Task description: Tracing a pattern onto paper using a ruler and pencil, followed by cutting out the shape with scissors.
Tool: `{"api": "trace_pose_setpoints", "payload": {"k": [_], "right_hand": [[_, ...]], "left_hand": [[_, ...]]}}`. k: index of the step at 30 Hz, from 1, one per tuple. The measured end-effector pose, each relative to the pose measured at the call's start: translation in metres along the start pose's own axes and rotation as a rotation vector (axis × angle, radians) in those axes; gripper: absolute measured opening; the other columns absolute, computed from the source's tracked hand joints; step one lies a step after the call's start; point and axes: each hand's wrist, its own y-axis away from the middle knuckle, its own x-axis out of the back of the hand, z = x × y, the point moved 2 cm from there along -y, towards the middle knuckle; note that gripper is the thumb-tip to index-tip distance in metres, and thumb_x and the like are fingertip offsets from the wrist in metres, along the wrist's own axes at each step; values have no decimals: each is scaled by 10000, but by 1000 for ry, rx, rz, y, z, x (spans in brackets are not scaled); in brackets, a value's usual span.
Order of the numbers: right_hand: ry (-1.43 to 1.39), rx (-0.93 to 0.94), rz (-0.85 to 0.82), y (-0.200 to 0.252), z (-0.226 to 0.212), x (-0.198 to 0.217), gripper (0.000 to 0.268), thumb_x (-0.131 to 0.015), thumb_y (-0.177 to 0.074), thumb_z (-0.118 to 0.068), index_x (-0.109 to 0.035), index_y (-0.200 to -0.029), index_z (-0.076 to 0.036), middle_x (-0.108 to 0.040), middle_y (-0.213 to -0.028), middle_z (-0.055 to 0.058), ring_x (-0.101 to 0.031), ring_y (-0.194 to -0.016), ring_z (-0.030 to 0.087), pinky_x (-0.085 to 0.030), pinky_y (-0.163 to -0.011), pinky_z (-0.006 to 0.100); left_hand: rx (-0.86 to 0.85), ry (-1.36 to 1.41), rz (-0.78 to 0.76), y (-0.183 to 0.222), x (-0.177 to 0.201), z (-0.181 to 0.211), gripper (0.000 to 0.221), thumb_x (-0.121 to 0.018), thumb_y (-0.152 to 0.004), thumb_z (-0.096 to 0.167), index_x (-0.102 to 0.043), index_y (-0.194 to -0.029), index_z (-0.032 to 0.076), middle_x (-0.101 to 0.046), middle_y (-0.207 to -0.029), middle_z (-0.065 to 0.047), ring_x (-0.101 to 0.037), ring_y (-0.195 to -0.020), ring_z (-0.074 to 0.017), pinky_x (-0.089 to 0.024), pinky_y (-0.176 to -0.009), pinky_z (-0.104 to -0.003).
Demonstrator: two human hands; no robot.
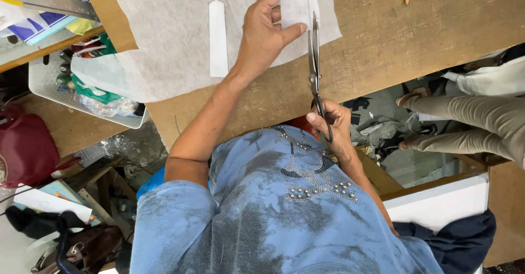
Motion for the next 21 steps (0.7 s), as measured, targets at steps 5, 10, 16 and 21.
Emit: {"api": "trace_pose_setpoints", "payload": {"k": [5,10,16,21], "right_hand": [[32,42,29,0,0,-1,364,-772,-1004,-231,-537,-748,-121,-541,-591,5,-486,-440,69,-401,-460,215],[25,70,28,2,-7,-5,393,-779,-1001,-197,-511,-723,-124,-527,-567,3,-489,-425,70,-385,-462,218],[56,79,32,3,-11,-5,386,-779,-1002,-181,-516,-724,-128,-543,-556,0,-503,-428,66,-392,-464,212],[50,89,42,6,-8,-4,359,-782,-1000,-165,-543,-737,-113,-556,-577,7,-521,-443,74,-407,-472,223]], "left_hand": [[-16,7,-17,5,-5,14,685,-817,-1025,-176,-569,-1574,149,-582,-1609,-17,-794,-1235,-185,-696,-1023,-255],[-27,-5,-14,10,-7,19,715,-821,-1036,-196,-561,-1591,170,-585,-1621,-11,-768,-1202,-163,-674,-913,-224],[-1,-21,-6,13,-11,32,697,-805,-1034,-171,-569,-1590,177,-599,-1584,9,-684,-1114,-120,-601,-834,-203],[-17,-44,-19,16,-11,36,692,-815,-1058,-147,-563,-1601,200,-593,-1595,24,-644,-1043,-98,-600,-841,-193]]}}
